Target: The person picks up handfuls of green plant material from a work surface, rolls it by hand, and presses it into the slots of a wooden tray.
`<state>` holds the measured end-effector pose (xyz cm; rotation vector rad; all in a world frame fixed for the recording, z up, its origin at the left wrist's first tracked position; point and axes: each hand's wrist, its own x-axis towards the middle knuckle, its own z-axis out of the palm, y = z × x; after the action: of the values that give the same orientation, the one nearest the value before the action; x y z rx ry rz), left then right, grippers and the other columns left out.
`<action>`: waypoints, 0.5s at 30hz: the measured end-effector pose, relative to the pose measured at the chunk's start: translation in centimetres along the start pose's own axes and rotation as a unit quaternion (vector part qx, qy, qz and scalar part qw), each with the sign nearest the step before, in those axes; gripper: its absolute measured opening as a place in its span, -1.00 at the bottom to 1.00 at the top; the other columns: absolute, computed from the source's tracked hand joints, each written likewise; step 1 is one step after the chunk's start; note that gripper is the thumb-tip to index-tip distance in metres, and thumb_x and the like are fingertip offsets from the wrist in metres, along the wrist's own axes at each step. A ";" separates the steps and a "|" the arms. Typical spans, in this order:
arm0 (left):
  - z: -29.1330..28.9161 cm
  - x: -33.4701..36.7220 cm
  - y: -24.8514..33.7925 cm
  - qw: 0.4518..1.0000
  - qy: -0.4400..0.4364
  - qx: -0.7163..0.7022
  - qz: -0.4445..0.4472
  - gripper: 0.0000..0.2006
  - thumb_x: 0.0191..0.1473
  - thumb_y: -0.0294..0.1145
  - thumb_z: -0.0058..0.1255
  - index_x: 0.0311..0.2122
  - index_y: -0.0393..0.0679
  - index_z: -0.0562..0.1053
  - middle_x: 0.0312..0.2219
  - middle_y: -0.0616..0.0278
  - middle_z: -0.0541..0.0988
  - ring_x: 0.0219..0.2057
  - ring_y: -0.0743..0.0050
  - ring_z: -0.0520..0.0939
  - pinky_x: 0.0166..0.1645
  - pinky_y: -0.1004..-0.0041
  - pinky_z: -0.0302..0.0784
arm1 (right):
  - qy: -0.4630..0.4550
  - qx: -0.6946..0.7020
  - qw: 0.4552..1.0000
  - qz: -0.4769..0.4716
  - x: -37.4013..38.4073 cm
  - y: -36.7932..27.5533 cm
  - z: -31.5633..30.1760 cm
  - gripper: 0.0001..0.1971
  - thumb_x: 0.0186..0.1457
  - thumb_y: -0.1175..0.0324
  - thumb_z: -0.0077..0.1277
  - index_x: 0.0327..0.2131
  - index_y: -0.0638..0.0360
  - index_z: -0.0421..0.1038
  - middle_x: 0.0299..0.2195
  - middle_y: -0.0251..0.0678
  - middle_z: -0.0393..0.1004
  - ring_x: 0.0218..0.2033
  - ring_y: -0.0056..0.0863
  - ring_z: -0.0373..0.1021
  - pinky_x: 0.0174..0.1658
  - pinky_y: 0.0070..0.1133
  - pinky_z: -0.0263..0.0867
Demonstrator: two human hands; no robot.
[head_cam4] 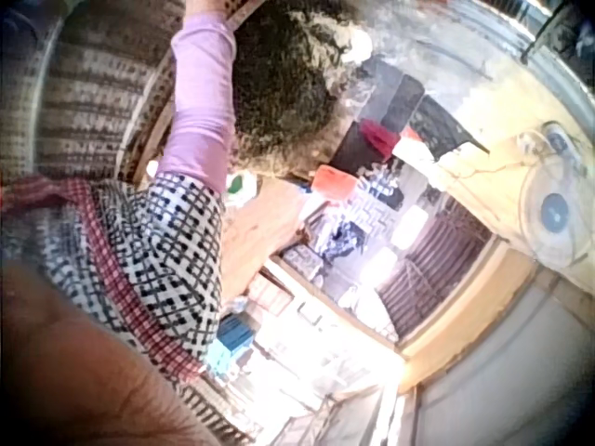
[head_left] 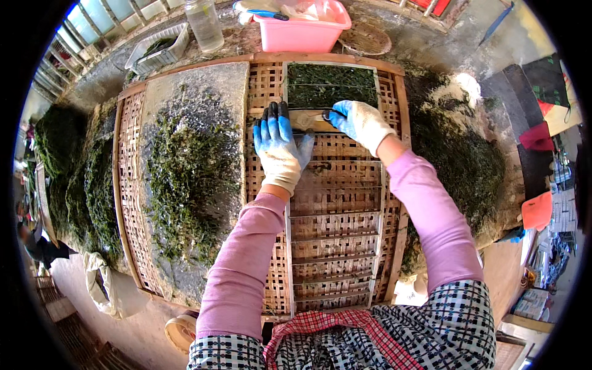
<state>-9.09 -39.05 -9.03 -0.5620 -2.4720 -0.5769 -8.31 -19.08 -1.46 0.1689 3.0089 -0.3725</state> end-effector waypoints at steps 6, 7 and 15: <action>0.5 0.1 -0.2 1.000 0.019 0.014 0.012 -0.24 0.01 0.13 0.03 0.14 -0.31 0.27 0.03 -0.09 0.44 0.10 -0.12 0.41 0.24 -0.02 0.19 | 0.149 0.199 0.961 -0.123 -1.0 3.7 1.3 -0.64 0.17 0.23 0.09 -0.02 0.21 0.45 -0.06 -0.06 0.52 -0.08 -0.12 0.47 -0.02 -0.36 0.39; 0.3 0.2 -0.5 1.000 0.017 0.007 0.007 -0.25 0.01 0.14 0.02 0.13 -0.31 0.29 0.01 -0.10 0.45 0.08 -0.14 0.43 0.23 -0.03 0.21 | 0.205 0.146 0.966 -0.053 -2.0 4.6 1.5 -0.68 0.19 0.27 0.07 -0.04 0.24 0.45 -0.09 -0.08 0.53 -0.12 -0.24 0.49 -0.08 -0.36 0.41; 1.1 -0.3 0.6 0.999 0.022 0.028 0.028 -0.32 0.07 0.10 0.01 0.04 -0.38 0.33 -0.05 -0.21 0.50 -0.01 -0.20 0.50 0.19 -0.01 0.30 | 0.172 -0.138 0.962 0.159 -20.7 19.4 4.6 -0.72 0.18 0.16 0.02 -0.12 0.04 0.51 -0.10 -0.16 0.54 0.00 -0.14 0.41 0.11 -0.25 0.27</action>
<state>-8.95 -38.10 -9.86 -0.5890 -2.4138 -0.4916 14.97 -3.51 -8.08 0.7501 3.2385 0.1215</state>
